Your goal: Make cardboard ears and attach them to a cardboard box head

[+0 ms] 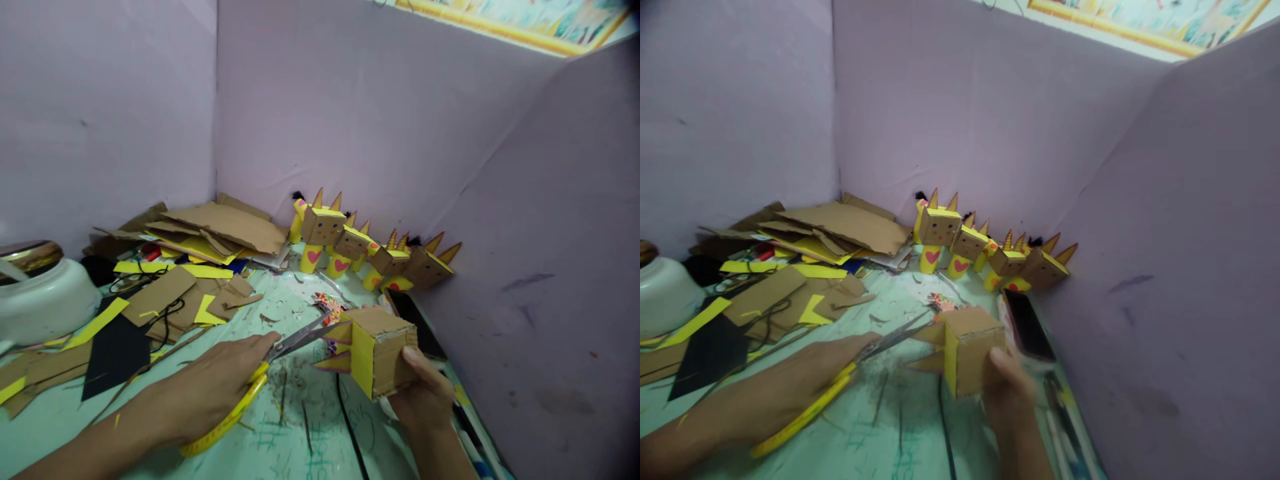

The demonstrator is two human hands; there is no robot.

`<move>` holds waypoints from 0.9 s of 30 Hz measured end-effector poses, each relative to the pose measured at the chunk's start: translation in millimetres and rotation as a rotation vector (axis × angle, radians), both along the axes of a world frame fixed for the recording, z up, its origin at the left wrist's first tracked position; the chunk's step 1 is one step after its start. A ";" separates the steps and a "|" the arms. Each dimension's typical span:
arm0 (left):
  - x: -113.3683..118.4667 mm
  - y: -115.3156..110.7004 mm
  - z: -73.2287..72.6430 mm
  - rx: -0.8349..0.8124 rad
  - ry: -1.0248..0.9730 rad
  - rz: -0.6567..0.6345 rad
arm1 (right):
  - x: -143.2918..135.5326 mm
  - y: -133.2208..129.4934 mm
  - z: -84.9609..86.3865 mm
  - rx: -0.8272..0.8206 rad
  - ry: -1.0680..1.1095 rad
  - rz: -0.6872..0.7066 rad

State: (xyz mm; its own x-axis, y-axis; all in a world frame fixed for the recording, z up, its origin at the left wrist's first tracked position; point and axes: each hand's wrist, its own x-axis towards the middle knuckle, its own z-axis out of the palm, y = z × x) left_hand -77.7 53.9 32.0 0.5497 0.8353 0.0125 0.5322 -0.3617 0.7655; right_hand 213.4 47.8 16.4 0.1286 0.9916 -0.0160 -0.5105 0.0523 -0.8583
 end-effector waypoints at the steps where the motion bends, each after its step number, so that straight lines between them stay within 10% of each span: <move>1: 0.9 -0.3 1.1 0.002 0.000 -0.001 | 0.9 -0.1 -1.1 0.002 0.004 0.009; 27: 11.3 -2.6 13.0 0.080 0.102 0.014 | -5.5 -2.4 3.6 -0.013 0.044 -0.024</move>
State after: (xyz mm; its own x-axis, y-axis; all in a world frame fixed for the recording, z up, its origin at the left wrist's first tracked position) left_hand -66.4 51.3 45.0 0.5396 0.8416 0.0235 0.6115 -0.4110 0.6761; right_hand 207.9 45.5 20.0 0.1511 0.9879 -0.0347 -0.5462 0.0542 -0.8359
